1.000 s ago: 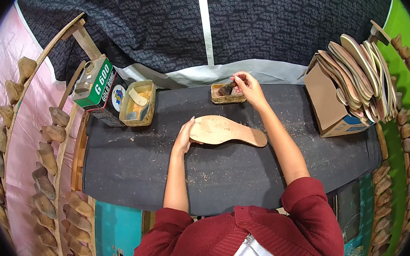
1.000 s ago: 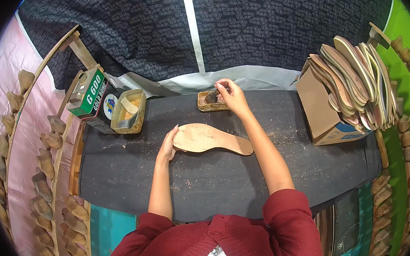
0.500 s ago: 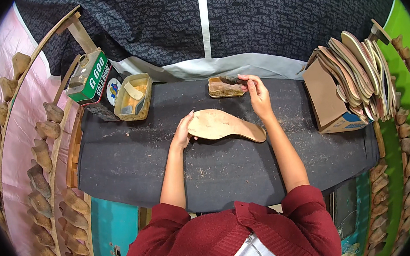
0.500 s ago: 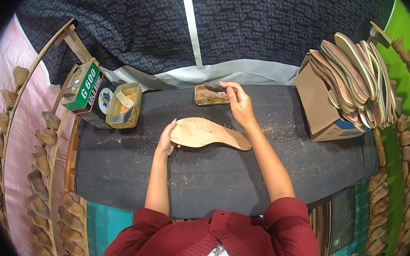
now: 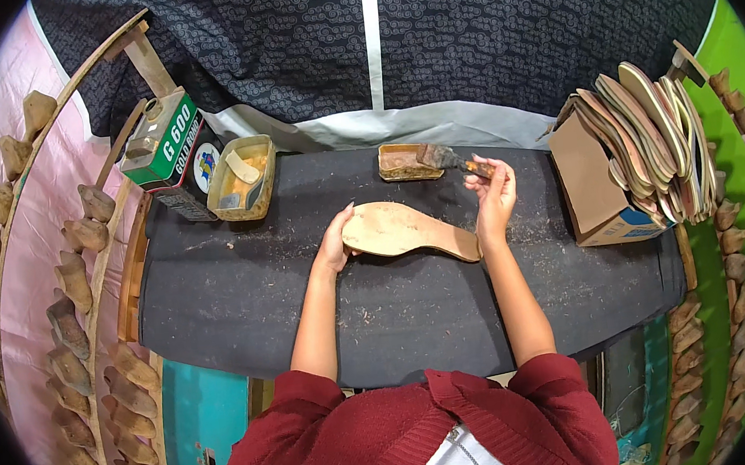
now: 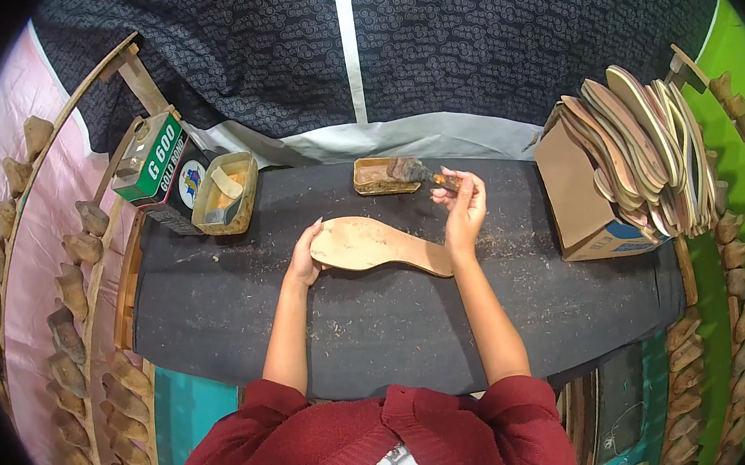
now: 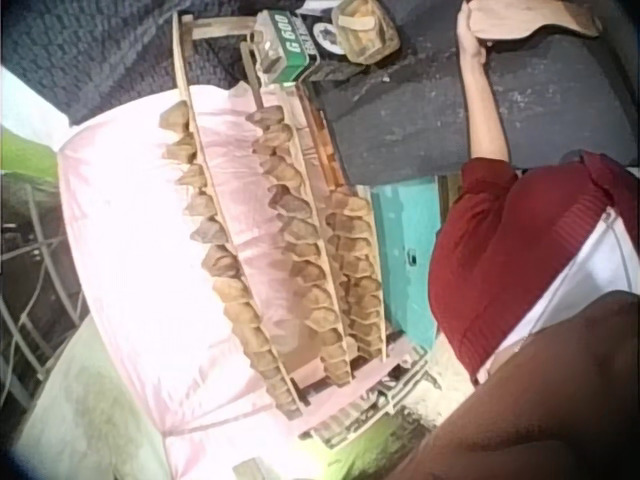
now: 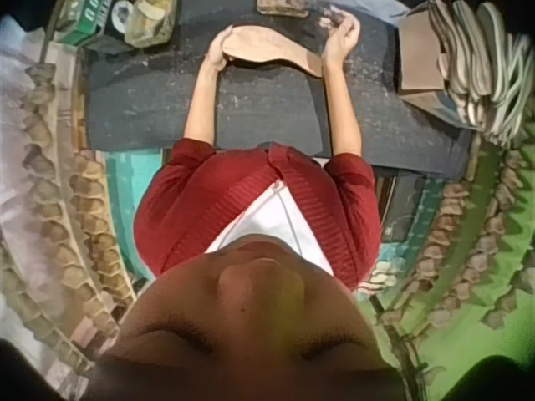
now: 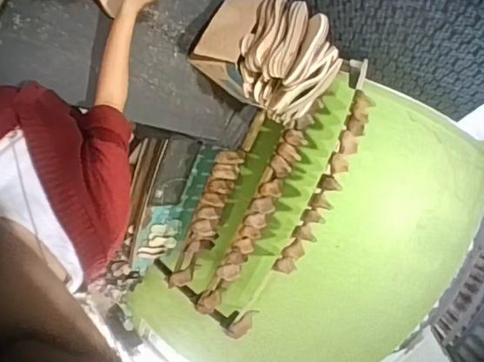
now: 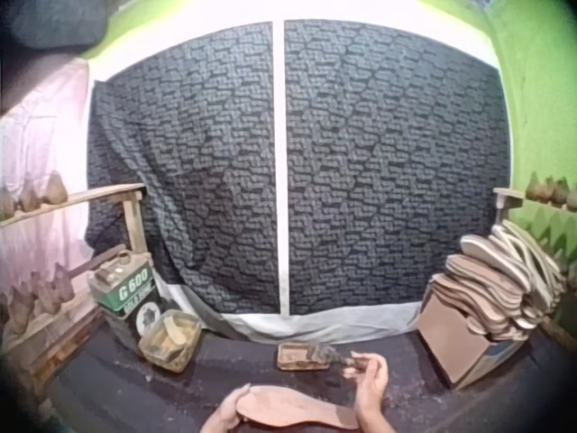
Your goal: Applying adhesive to shoe soles and insoles using a brush.
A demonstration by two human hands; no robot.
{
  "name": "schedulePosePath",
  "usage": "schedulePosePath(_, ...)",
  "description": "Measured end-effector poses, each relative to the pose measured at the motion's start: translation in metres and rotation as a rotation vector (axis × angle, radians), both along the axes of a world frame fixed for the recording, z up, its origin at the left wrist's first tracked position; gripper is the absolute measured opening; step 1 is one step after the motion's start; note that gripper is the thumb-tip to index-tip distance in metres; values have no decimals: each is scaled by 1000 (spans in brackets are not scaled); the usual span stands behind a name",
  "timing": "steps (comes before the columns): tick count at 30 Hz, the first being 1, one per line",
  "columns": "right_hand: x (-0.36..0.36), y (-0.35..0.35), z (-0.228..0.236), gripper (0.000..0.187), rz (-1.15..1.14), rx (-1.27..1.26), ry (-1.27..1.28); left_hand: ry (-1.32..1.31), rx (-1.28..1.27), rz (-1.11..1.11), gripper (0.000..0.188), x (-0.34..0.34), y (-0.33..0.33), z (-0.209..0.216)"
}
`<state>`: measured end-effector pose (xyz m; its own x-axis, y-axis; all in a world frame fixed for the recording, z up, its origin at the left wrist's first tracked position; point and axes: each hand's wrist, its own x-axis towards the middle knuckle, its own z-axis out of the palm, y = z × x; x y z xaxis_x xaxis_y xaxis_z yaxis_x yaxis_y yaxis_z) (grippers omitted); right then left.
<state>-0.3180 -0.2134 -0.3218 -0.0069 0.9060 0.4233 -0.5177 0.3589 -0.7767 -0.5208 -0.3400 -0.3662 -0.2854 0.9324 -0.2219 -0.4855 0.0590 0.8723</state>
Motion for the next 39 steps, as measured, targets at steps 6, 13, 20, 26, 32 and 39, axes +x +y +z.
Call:
schedulePosePath(6, 10, -35, 0, 27, 50, -197, 122, 58, 15, -17, 33, -3, 2, 2)
schedulePosePath(13, 1, -63, -7, 25, 148, -322, 189, 36, 29, -57, 42, -8, 4, -9)
schedulePosePath(20, -5, -72, -10, 25, 197, -306, 162, 2, 23, -46, 42, -2, 2, -2)
schedulePosePath(26, -9, -74, -11, 28, 215, -309, 129, -16, 45, -24, 38, 0, 0, 2)
schedulePosePath(32, -10, -75, -11, 27, 244, -315, 128, -17, 70, -38, 37, -1, 1, -1)
schedulePosePath(39, 6, -65, -8, 27, 176, -313, 123, -11, 60, -36, 40, -1, 0, 1)
